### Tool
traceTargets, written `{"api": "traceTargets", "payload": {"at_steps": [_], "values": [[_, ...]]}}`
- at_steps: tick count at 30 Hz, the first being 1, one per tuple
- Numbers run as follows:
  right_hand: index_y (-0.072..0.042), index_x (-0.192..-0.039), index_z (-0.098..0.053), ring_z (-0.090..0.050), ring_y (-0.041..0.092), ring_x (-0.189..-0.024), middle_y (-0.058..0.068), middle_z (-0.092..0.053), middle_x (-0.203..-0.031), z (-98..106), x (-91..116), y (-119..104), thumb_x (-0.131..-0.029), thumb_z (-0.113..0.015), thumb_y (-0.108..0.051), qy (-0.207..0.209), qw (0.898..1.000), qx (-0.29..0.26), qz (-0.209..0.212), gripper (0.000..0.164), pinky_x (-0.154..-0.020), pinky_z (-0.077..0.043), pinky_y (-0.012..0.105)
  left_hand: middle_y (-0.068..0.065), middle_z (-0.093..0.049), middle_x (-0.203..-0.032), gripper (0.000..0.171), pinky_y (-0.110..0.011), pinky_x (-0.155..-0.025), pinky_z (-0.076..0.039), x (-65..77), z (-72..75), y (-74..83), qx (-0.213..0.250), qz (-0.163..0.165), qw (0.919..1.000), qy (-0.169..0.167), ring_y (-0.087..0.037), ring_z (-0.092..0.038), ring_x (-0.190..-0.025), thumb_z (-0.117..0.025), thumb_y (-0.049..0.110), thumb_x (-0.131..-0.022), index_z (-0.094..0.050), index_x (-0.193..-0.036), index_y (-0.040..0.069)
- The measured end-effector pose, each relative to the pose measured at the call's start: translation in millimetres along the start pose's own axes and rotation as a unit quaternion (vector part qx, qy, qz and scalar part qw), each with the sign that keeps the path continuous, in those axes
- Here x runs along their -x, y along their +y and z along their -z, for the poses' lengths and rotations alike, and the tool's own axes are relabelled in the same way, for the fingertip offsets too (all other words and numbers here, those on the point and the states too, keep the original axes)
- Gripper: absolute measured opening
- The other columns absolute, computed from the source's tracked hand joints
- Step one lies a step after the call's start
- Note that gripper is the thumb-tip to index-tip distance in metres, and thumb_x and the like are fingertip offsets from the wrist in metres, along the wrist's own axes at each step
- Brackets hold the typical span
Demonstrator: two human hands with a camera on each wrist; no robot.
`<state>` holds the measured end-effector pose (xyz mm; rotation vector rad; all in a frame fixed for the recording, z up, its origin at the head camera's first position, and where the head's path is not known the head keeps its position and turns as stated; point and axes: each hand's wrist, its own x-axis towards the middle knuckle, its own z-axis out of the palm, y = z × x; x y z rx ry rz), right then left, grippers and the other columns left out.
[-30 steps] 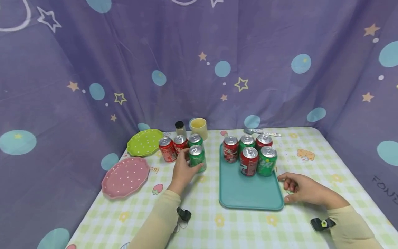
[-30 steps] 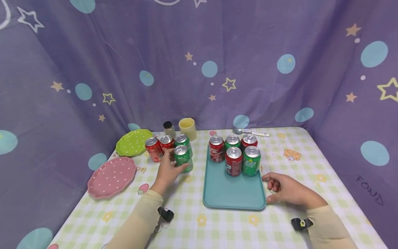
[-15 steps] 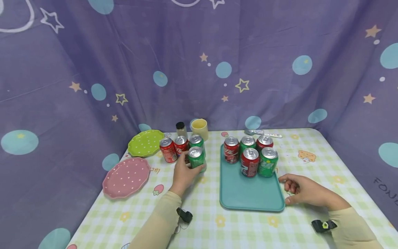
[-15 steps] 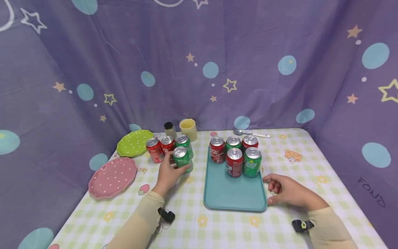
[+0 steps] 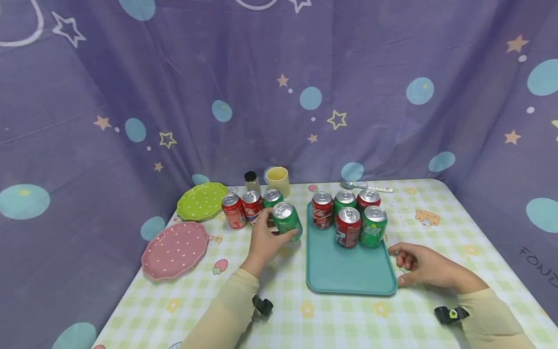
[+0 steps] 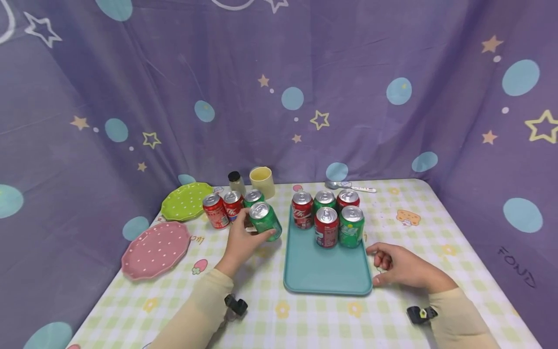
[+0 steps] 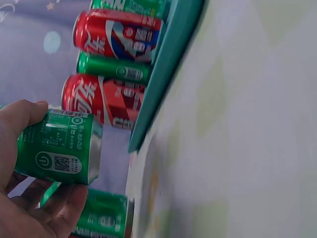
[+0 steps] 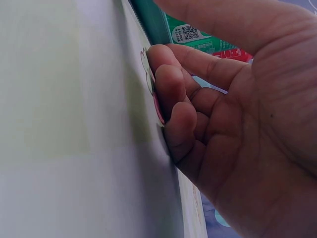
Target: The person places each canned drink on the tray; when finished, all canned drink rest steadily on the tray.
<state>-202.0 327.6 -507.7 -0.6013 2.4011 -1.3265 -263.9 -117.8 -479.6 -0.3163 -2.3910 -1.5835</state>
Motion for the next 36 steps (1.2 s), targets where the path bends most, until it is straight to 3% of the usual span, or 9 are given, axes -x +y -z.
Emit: {"api": "traceTargets", "payload": {"at_steps": [12, 19, 26, 36], "values": [[0.006, -0.139, -0.054, -0.053, 0.019, -0.082, 0.014, -0.058, -0.101, 0, 0, 0, -0.080, -0.092, -0.017, 0.000, 1.000, 0.000, 0.002, 0.074, -0.065, -0.049, 0.028, 0.001, -0.063, -0.125, 0.070, -0.036, -0.090, -0.058, -5.1, -33.9, 17.0, -0.025, -0.010, 0.9968, -0.075, -0.025, -0.067, -0.107, -0.098, 0.033, -0.074, -0.059, -0.131, 0.020], [0.007, -0.140, -0.053, -0.053, 0.019, -0.083, 0.014, -0.058, -0.101, 0, -1, 3, -0.081, -0.092, -0.017, -0.001, 1.000, -0.005, 0.002, 0.075, -0.065, -0.049, 0.028, 0.003, -0.065, -0.124, 0.070, -0.040, -0.092, -0.058, -7.3, -56.4, 20.2, -0.035, 0.004, 0.9940, -0.104, -0.024, -0.066, -0.109, -0.097, 0.035, -0.075, -0.060, -0.133, 0.022], [0.007, -0.139, -0.054, -0.054, 0.018, -0.083, 0.014, -0.058, -0.100, 0, -1, 1, -0.081, -0.092, -0.017, 0.000, 1.000, 0.002, 0.006, 0.073, -0.065, -0.048, 0.028, 0.000, -0.064, -0.125, 0.072, -0.038, -0.094, -0.056, -6.5, -72.1, 21.0, -0.056, 0.025, 0.9926, -0.105, -0.021, -0.065, -0.109, -0.097, 0.031, -0.077, -0.058, -0.136, 0.017], [0.007, -0.138, -0.054, -0.054, 0.019, -0.083, 0.014, -0.058, -0.100, 0, 0, -1, -0.081, -0.092, -0.018, 0.000, 1.000, 0.006, 0.005, 0.073, -0.066, -0.048, 0.028, -0.002, -0.063, -0.124, 0.075, -0.039, -0.095, -0.057, -3.9, -82.4, 17.3, -0.047, 0.017, 0.9943, -0.094, -0.022, -0.067, -0.110, -0.097, 0.029, -0.077, -0.055, -0.138, 0.016]]}}
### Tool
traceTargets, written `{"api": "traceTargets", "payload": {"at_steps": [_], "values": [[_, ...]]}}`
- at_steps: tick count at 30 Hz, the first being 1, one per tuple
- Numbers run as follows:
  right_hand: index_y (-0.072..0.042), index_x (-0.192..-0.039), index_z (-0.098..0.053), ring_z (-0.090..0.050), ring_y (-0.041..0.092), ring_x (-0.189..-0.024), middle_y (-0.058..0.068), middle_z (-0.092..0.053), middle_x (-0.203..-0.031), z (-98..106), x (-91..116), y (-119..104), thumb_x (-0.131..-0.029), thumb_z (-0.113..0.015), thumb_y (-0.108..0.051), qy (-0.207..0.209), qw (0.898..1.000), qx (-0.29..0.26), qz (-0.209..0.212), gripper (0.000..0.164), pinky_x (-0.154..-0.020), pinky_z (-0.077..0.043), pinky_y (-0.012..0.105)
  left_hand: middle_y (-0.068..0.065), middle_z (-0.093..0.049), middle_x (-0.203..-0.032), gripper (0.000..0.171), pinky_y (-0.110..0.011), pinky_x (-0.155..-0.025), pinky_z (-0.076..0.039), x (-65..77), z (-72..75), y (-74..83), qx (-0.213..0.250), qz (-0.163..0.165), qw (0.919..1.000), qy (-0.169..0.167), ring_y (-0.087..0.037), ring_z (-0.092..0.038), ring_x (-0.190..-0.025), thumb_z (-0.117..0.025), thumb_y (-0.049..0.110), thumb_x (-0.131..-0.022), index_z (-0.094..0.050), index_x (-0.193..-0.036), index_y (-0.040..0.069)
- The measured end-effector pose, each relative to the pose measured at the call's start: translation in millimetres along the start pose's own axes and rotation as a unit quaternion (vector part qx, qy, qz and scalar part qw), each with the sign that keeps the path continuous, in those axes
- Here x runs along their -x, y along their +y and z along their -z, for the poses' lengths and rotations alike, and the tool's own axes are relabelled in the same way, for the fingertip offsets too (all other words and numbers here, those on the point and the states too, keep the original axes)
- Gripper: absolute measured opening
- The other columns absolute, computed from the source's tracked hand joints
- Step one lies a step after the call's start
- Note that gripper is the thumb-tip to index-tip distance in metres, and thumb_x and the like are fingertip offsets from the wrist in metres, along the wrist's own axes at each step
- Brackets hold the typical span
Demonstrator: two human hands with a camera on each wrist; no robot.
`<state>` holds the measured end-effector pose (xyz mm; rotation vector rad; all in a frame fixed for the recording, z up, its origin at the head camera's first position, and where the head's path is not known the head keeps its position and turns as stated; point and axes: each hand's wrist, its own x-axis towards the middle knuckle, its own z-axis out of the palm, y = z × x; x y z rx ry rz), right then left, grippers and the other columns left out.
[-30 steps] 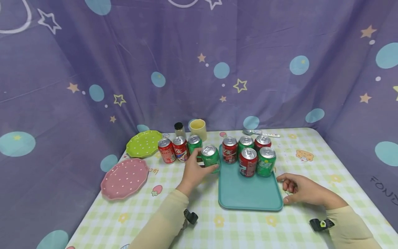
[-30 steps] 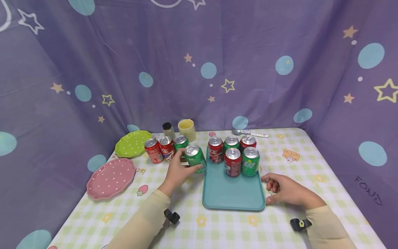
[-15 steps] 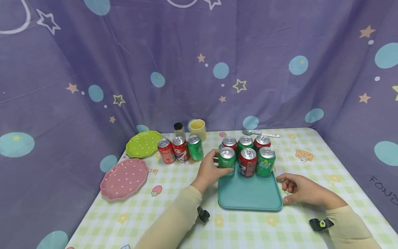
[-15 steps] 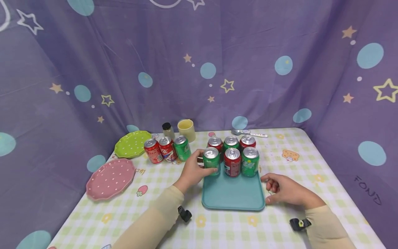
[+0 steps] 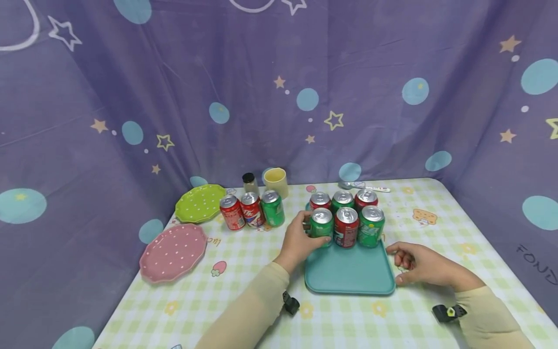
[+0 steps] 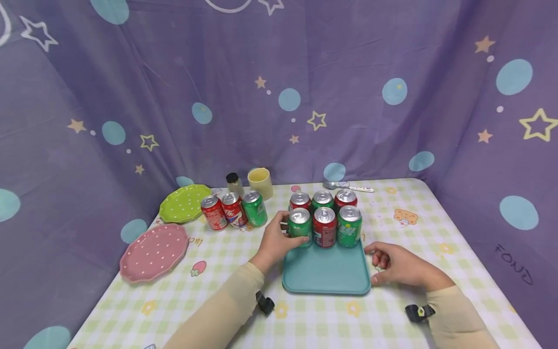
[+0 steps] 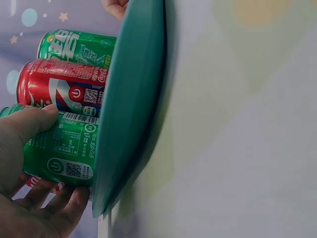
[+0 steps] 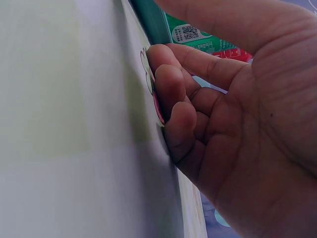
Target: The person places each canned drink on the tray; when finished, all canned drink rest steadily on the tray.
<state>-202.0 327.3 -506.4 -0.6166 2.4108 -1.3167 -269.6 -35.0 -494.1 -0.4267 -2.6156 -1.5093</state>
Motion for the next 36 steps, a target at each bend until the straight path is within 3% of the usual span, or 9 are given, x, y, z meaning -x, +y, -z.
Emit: {"api": "traceTargets", "payload": {"at_steps": [7, 12, 16, 18, 21, 25, 28, 32, 36], "values": [[0.007, -0.137, -0.054, -0.054, 0.018, -0.083, 0.014, -0.058, -0.100, 2, 0, 3, -0.081, -0.092, -0.017, 0.002, 1.000, -0.006, 0.006, 0.072, -0.066, -0.049, 0.028, -0.006, -0.060, -0.135, 0.088, -0.041, -0.103, -0.053, -2.2, 9.2, 5.6, -0.034, 0.013, 0.9984, -0.044, -0.026, -0.063, -0.121, -0.096, 0.033, -0.078, -0.046, -0.148, 0.015], [0.006, -0.138, -0.054, -0.054, 0.019, -0.083, 0.015, -0.058, -0.100, 1, -1, 2, -0.081, -0.091, -0.017, 0.001, 1.000, -0.008, 0.004, 0.072, -0.065, -0.049, 0.028, -0.010, -0.064, -0.134, 0.085, -0.045, -0.103, -0.053, -4.6, 53.6, 21.9, -0.052, -0.013, 0.9960, -0.071, -0.029, -0.063, -0.122, -0.094, 0.032, -0.081, -0.047, -0.149, 0.013], [0.006, -0.137, -0.054, -0.054, 0.018, -0.083, 0.015, -0.058, -0.100, 1, -1, 1, -0.081, -0.091, -0.016, 0.002, 1.000, -0.007, 0.003, 0.071, -0.066, -0.049, 0.028, -0.010, -0.070, -0.122, 0.058, -0.049, -0.102, -0.053, -7.4, 100.9, 30.7, -0.014, -0.099, 0.9950, 0.007, -0.029, -0.066, -0.115, -0.088, 0.020, -0.088, -0.058, -0.137, 0.012], [0.006, -0.137, -0.054, -0.054, 0.018, -0.083, 0.015, -0.058, -0.100, 1, -1, 1, -0.080, -0.091, -0.016, 0.002, 1.000, -0.006, 0.005, 0.071, -0.066, -0.049, 0.027, -0.012, -0.071, -0.121, 0.051, -0.052, -0.103, -0.052, -8.6, 122.3, 28.3, -0.001, -0.144, 0.9876, 0.063, -0.029, -0.066, -0.116, -0.085, 0.013, -0.089, -0.061, -0.134, 0.009], [0.007, -0.136, -0.055, -0.054, 0.018, -0.083, 0.015, -0.058, -0.100, 0, -1, 1, -0.080, -0.091, -0.016, 0.002, 1.000, -0.007, 0.007, 0.071, -0.066, -0.049, 0.027, -0.016, -0.068, -0.125, 0.049, -0.053, -0.106, -0.049, -12.3, 150.5, 14.7, -0.009, -0.171, 0.9745, 0.144, -0.030, -0.064, -0.122, -0.083, 0.007, -0.090, -0.061, -0.133, 0.005], [0.006, -0.136, -0.055, -0.054, 0.018, -0.083, 0.014, -0.059, -0.100, -1, -1, 4, -0.080, -0.091, -0.016, 0.002, 1.000, -0.009, 0.011, 0.070, -0.066, -0.050, 0.027, -0.014, -0.063, -0.134, 0.053, -0.047, -0.114, -0.040, -16.7, 182.4, -19.8, -0.031, -0.129, 0.9652, 0.225, -0.030, -0.056, -0.130, -0.083, 0.008, -0.089, -0.059, -0.137, 0.005], [0.006, -0.137, -0.055, -0.054, 0.018, -0.083, 0.014, -0.059, -0.100, -1, -1, 5, -0.081, -0.091, -0.016, 0.000, 1.000, -0.010, 0.009, 0.071, -0.066, -0.049, 0.027, -0.016, -0.059, -0.140, 0.058, -0.047, -0.118, -0.035, -16.2, 198.8, -48.2, -0.018, -0.078, 0.9656, 0.248, -0.035, -0.051, -0.135, -0.083, 0.008, -0.089, -0.056, -0.141, 0.002], [0.006, -0.138, -0.054, -0.054, 0.018, -0.082, 0.014, -0.058, -0.100, -1, 0, 4, -0.081, -0.091, -0.016, -0.002, 1.000, -0.011, 0.010, 0.071, -0.066, -0.049, 0.027, -0.021, -0.050, -0.148, 0.069, -0.053, -0.120, -0.032, -13.3, 205.5, -73.4, 0.032, -0.011, 0.9783, 0.204, -0.040, -0.045, -0.140, -0.081, 0.010, -0.092, -0.045, -0.150, 0.000], [0.008, -0.138, -0.053, -0.054, 0.018, -0.082, 0.015, -0.058, -0.100, -1, 1, 3, -0.081, -0.091, -0.015, 0.000, 1.000, -0.011, 0.015, 0.072, -0.065, -0.049, 0.027, -0.021, -0.042, -0.154, 0.077, -0.053, -0.116, -0.039, -12.5, 201.7, -88.8, 0.033, 0.032, 0.9853, 0.165, -0.038, -0.043, -0.142, -0.081, 0.015, -0.093, -0.037, -0.156, 0.006]]}}
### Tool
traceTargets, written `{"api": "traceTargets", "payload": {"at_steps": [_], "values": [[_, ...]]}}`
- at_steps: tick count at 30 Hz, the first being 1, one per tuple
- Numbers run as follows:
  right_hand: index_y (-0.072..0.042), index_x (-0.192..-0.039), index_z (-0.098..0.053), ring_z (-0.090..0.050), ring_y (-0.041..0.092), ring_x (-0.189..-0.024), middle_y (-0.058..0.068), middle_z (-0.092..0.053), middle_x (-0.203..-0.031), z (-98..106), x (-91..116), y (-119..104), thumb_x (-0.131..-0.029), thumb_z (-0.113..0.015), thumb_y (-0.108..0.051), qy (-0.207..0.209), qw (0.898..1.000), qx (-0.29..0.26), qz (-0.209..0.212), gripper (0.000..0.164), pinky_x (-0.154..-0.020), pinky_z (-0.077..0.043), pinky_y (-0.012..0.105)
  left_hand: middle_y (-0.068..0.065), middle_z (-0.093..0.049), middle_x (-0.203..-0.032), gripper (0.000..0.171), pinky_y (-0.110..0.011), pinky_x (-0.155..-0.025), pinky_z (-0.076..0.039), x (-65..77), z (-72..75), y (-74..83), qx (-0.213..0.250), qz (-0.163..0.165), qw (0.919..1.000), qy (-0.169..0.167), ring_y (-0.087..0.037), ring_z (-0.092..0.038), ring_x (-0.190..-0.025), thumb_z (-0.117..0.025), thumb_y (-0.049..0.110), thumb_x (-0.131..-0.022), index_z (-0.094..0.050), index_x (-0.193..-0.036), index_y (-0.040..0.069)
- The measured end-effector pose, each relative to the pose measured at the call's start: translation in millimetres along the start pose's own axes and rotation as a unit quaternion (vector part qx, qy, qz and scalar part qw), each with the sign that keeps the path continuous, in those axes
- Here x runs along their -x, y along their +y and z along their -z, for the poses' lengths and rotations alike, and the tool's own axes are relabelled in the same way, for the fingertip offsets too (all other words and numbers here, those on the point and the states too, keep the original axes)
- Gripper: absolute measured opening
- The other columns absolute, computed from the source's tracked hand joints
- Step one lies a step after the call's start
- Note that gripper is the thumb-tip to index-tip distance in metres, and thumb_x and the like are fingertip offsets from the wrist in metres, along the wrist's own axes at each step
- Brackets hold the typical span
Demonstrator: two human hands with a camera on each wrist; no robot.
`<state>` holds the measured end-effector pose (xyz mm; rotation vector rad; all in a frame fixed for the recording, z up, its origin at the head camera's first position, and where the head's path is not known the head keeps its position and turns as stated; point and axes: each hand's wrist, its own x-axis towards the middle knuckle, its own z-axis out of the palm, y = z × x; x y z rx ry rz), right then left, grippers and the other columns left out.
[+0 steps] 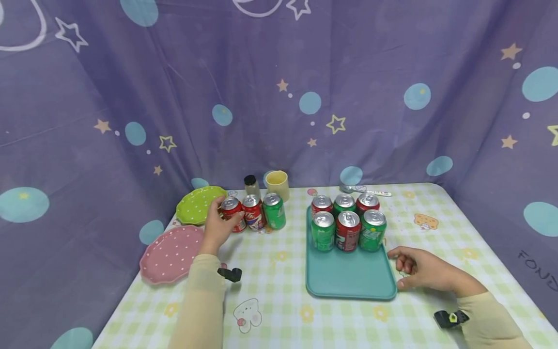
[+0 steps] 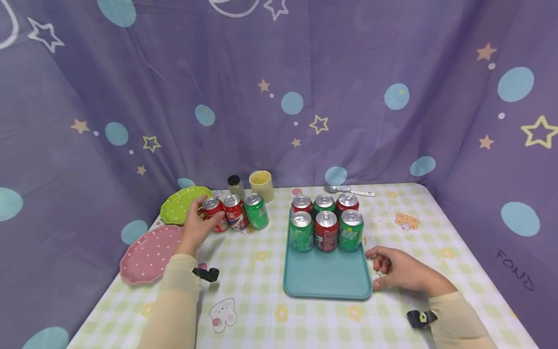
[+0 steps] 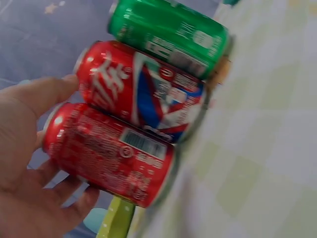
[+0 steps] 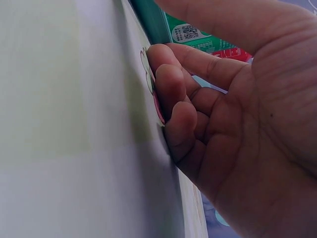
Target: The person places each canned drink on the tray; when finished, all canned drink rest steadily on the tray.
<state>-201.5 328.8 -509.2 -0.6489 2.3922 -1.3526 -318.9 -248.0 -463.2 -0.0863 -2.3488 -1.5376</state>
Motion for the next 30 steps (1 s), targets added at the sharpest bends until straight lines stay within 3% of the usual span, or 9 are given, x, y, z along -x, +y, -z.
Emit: {"api": "traceTargets", "payload": {"at_steps": [8, 12, 18, 25, 30], "values": [[0.007, -0.138, -0.054, -0.054, 0.017, -0.083, 0.014, -0.058, -0.100, -1, 0, 1, -0.081, -0.091, -0.016, 0.001, 1.000, 0.001, -0.001, 0.071, -0.066, -0.050, 0.027, -0.021, -0.047, -0.151, 0.084, -0.054, -0.112, -0.045, -0.4, -8.2, -22.2, -0.050, 0.040, 0.9979, 0.006, -0.042, -0.049, -0.138, -0.082, 0.010, -0.092, -0.032, -0.159, 0.012], [0.006, -0.138, -0.054, -0.054, 0.018, -0.083, 0.014, -0.058, -0.100, -1, 0, 0, -0.081, -0.091, -0.016, 0.002, 1.000, 0.004, -0.005, 0.071, -0.066, -0.049, 0.027, -0.023, -0.051, -0.145, 0.085, -0.054, -0.107, -0.049, 0.2, -11.8, -28.3, -0.038, 0.051, 0.9978, 0.020, -0.044, -0.055, -0.131, -0.084, 0.012, -0.091, -0.034, -0.159, 0.014], [0.007, -0.138, -0.054, -0.054, 0.018, -0.083, 0.014, -0.059, -0.100, -1, 0, -1, -0.081, -0.091, -0.017, 0.001, 1.000, 0.005, -0.007, 0.072, -0.066, -0.049, 0.027, -0.021, -0.055, -0.140, 0.081, -0.052, -0.103, -0.051, 1.1, -9.9, -30.7, -0.004, 0.048, 0.9963, 0.070, -0.040, -0.058, -0.124, -0.087, 0.013, -0.087, -0.041, -0.154, 0.012], [0.004, -0.138, -0.055, -0.054, 0.018, -0.082, 0.012, -0.059, -0.099, 1, -2, 1, -0.081, -0.091, -0.018, 0.002, 1.000, 0.016, -0.004, 0.071, -0.066, -0.048, 0.028, -0.011, -0.057, -0.133, 0.076, -0.040, -0.094, -0.056, -0.1, 9.6, -0.9, 0.026, -0.010, 0.9864, 0.162, -0.028, -0.061, -0.117, -0.090, 0.017, -0.085, -0.048, -0.148, 0.015], [0.004, -0.138, -0.055, -0.054, 0.017, -0.082, 0.012, -0.058, -0.100, 1, -2, 3, -0.081, -0.092, -0.018, 0.001, 1.000, 0.010, -0.009, 0.071, -0.066, -0.048, 0.028, -0.003, -0.057, -0.133, 0.074, -0.025, -0.085, -0.056, 3.7, 22.8, 40.3, 0.046, -0.066, 0.9800, 0.182, -0.021, -0.061, -0.114, -0.091, 0.021, -0.084, -0.050, -0.146, 0.021]]}}
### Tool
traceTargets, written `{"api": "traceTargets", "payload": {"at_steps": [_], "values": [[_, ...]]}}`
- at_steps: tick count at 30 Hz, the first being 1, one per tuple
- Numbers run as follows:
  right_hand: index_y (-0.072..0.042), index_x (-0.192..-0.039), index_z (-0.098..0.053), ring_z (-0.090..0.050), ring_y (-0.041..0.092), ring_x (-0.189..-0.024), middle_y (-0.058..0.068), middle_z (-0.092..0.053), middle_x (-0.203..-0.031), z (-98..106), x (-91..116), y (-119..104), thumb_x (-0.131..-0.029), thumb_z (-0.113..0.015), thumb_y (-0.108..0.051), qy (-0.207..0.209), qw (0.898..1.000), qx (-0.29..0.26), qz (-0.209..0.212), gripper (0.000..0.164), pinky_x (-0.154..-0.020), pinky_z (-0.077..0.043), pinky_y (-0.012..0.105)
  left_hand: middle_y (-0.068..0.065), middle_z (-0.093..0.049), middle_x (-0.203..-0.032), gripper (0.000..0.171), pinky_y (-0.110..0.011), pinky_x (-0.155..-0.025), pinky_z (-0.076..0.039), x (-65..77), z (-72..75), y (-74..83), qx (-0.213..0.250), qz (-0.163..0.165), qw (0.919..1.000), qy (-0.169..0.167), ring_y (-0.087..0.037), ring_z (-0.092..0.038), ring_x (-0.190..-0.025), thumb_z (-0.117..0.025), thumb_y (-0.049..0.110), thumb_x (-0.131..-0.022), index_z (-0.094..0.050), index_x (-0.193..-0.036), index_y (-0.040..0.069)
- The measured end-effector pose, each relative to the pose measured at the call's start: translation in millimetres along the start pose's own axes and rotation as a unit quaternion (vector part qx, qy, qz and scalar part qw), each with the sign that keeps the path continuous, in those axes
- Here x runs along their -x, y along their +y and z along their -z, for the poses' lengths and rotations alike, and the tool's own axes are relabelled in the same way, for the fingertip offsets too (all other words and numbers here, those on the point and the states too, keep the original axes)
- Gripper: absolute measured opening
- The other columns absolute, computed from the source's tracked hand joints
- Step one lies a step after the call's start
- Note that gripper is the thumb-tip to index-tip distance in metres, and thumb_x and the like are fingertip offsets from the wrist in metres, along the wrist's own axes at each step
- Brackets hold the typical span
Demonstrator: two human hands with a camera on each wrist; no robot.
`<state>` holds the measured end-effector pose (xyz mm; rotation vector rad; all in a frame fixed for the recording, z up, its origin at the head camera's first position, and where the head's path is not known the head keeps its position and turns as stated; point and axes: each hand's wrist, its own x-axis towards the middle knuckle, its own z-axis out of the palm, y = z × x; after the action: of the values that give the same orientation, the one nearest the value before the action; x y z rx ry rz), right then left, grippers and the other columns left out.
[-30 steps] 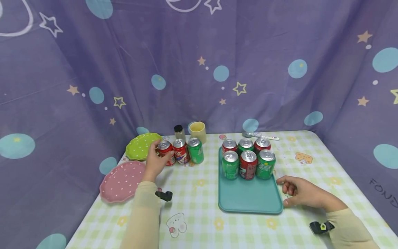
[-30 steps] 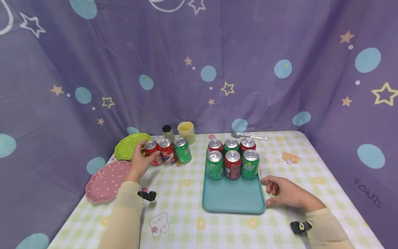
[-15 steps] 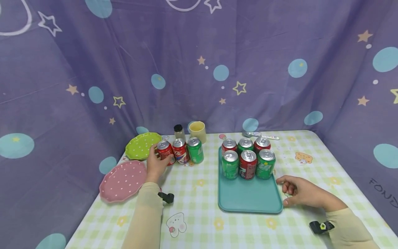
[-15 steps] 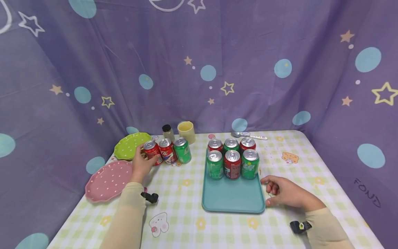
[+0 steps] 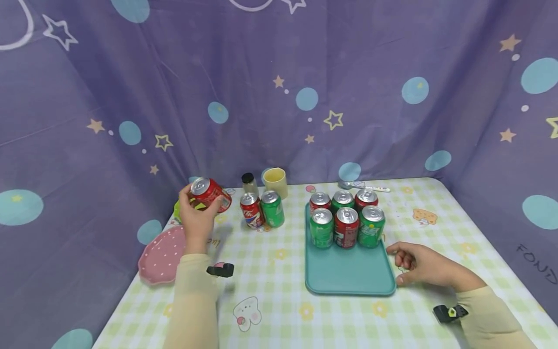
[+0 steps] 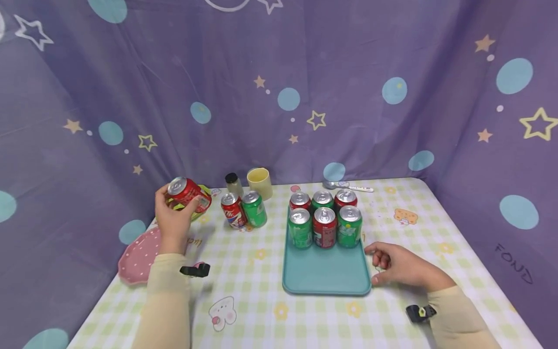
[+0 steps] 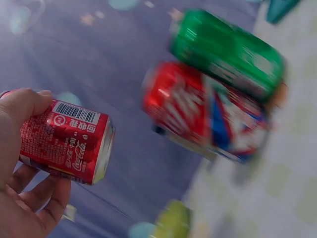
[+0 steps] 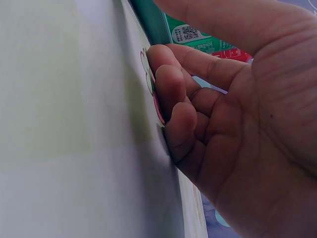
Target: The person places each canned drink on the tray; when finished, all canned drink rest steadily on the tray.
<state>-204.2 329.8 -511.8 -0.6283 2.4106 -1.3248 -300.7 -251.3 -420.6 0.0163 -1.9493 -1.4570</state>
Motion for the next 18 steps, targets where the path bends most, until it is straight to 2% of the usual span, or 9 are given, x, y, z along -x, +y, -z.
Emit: {"api": "traceTargets", "payload": {"at_steps": [4, 7, 9, 13, 18], "values": [[0.004, -0.138, -0.055, -0.053, 0.017, -0.082, 0.012, -0.059, -0.100, 1, 0, 1, -0.081, -0.092, -0.018, -0.001, 1.000, -0.003, -0.003, 0.072, -0.065, -0.048, 0.028, 0.001, -0.060, -0.135, 0.073, -0.021, -0.084, -0.056, 1.8, 2.6, 35.4, 0.013, -0.028, 0.9995, -0.006, -0.016, -0.062, -0.113, -0.092, 0.023, -0.084, -0.051, -0.145, 0.023], [0.004, -0.138, -0.054, -0.053, 0.017, -0.082, 0.012, -0.059, -0.100, 1, 0, 1, -0.081, -0.091, -0.018, -0.001, 1.000, -0.003, -0.004, 0.072, -0.065, -0.048, 0.028, 0.000, -0.062, -0.134, 0.074, -0.022, -0.084, -0.056, 5.7, 0.6, 57.2, 0.032, -0.046, 0.9981, -0.024, -0.016, -0.064, -0.111, -0.092, 0.018, -0.083, -0.052, -0.145, 0.021], [0.004, -0.138, -0.054, -0.053, 0.017, -0.082, 0.013, -0.058, -0.100, 1, 0, 1, -0.081, -0.092, -0.018, -0.001, 1.000, -0.001, -0.004, 0.072, -0.065, -0.048, 0.028, -0.002, -0.063, -0.133, 0.076, -0.023, -0.083, -0.056, 10.0, -2.9, 70.7, 0.055, -0.061, 0.9954, -0.049, -0.017, -0.065, -0.110, -0.091, 0.011, -0.083, -0.051, -0.146, 0.016], [0.005, -0.138, -0.055, -0.054, 0.018, -0.082, 0.013, -0.058, -0.100, 0, 1, -3, -0.081, -0.092, -0.018, 0.001, 1.000, 0.003, -0.006, 0.072, -0.065, -0.049, 0.028, -0.005, -0.065, -0.131, 0.075, -0.027, -0.080, -0.056, 22.9, -15.0, 94.7, 0.104, -0.086, 0.9841, -0.115, -0.021, -0.066, -0.108, -0.089, 0.001, -0.082, -0.050, -0.146, 0.009], [0.005, -0.137, -0.055, -0.054, 0.018, -0.083, 0.013, -0.058, -0.100, 0, 1, -5, -0.081, -0.092, -0.019, 0.000, 1.000, 0.007, -0.008, 0.071, -0.066, -0.048, 0.028, -0.005, -0.064, -0.130, 0.071, -0.029, -0.080, -0.059, 45.9, -37.1, 114.9, 0.129, -0.103, 0.9678, -0.189, -0.026, -0.066, -0.107, -0.088, 0.003, -0.084, -0.052, -0.144, 0.012]]}}
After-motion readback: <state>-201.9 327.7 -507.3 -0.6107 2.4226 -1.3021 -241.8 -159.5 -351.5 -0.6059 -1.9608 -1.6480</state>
